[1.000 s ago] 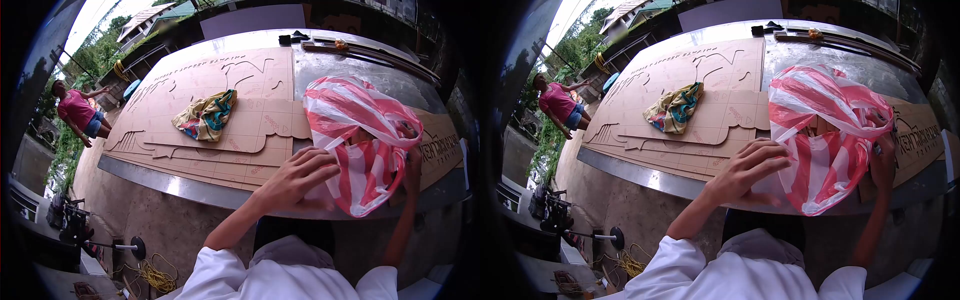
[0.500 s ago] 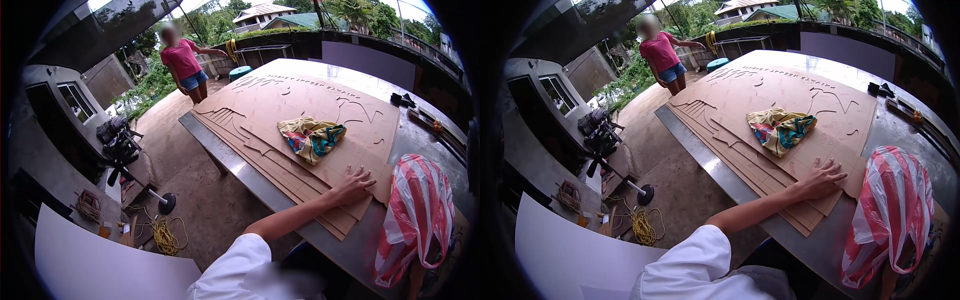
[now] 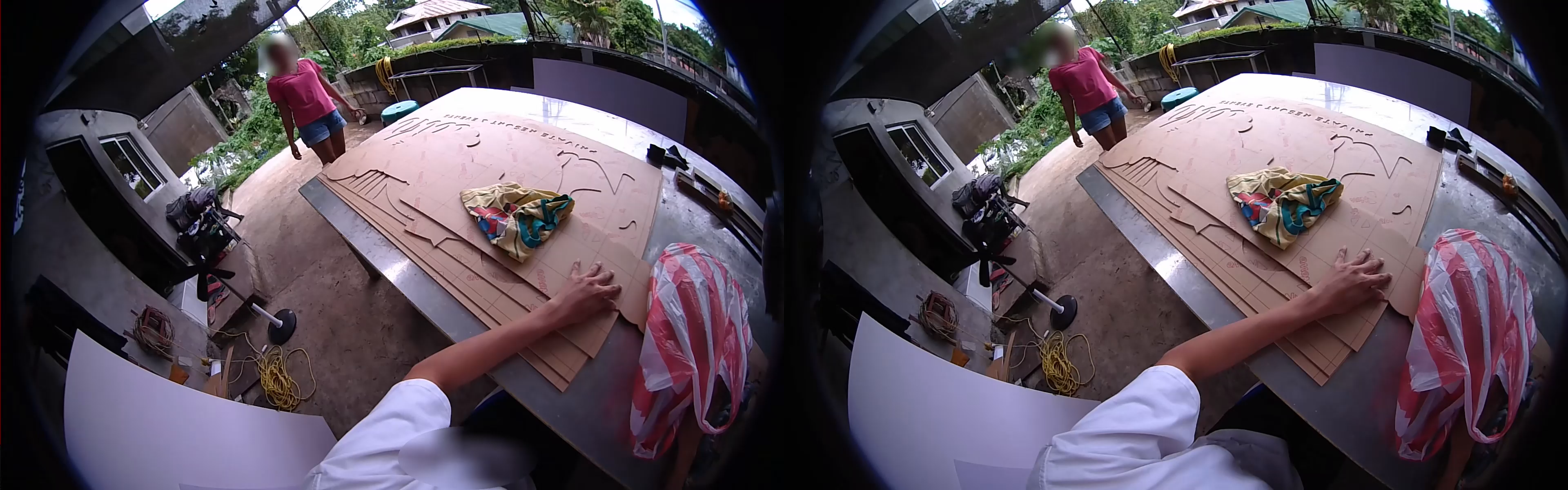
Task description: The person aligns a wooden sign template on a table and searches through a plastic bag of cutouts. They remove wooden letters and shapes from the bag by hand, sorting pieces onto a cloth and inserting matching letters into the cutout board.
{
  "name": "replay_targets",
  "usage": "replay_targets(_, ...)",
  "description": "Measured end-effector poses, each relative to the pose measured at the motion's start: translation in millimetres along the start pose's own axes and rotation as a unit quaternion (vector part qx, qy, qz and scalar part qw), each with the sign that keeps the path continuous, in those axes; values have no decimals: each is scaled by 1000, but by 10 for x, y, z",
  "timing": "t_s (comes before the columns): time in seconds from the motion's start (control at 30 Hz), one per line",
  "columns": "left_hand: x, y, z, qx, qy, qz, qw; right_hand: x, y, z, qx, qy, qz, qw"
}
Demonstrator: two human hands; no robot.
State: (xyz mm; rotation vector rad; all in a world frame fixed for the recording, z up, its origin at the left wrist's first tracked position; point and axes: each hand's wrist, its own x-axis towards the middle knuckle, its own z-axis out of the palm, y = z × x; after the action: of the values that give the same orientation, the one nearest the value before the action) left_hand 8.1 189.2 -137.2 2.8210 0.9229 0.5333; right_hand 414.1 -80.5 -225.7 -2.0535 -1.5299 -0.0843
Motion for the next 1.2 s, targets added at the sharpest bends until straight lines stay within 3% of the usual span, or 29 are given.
replay_targets(0.27, -40, 60, -3, 21, -22, -24, 999, -5, -68, 2, 31, 64, -31, 997)
replay_targets(0.37, 275, 276, -124, -271, 27, -63, 960, -61, -18, 17, 40, 75, -35, 996)
replay_targets(0.43, 506, 519, -207, -346, 78, 8, 935, -54, 58, 40, 55, 76, -42, 995)
replay_targets(0.47, 700, 591, -64, -310, 127, 47, 941, -112, 69, -12, 55, 83, -45, 994)
replay_targets(0.57, 1095, 956, -85, -236, 156, 15, 959, -9, 50, -4, 52, 81, -39, 995)
replay_targets(0.67, 1602, 996, 366, -266, 108, 65, 956, 120, 14, 38, 52, 85, -39, 994)
replay_targets(0.7, 1757, 998, 469, -341, 45, 56, 937, 158, -29, 26, 48, 85, -34, 995)
replay_targets(0.73, 1866, 1071, 609, -340, 199, 78, 916, 110, -48, -58, 37, 89, -19, 995)
replay_targets(0.87, 2108, 1186, 523, -417, 194, -60, 886, 244, -202, -252, 7, 102, 6, 995)
replay_targets(0.97, 2514, 1058, 722, -528, 231, -41, 816, 390, -204, -327, 4, 109, 18, 994)
replay_targets(1.07, 2651, 1144, 391, -645, 211, -73, 731, 519, -138, -409, 15, 121, 40, 992)
replay_targets(1.2, 2889, 1143, 26, -612, 243, -69, 749, 876, 1, -565, 44, 153, 60, 985)
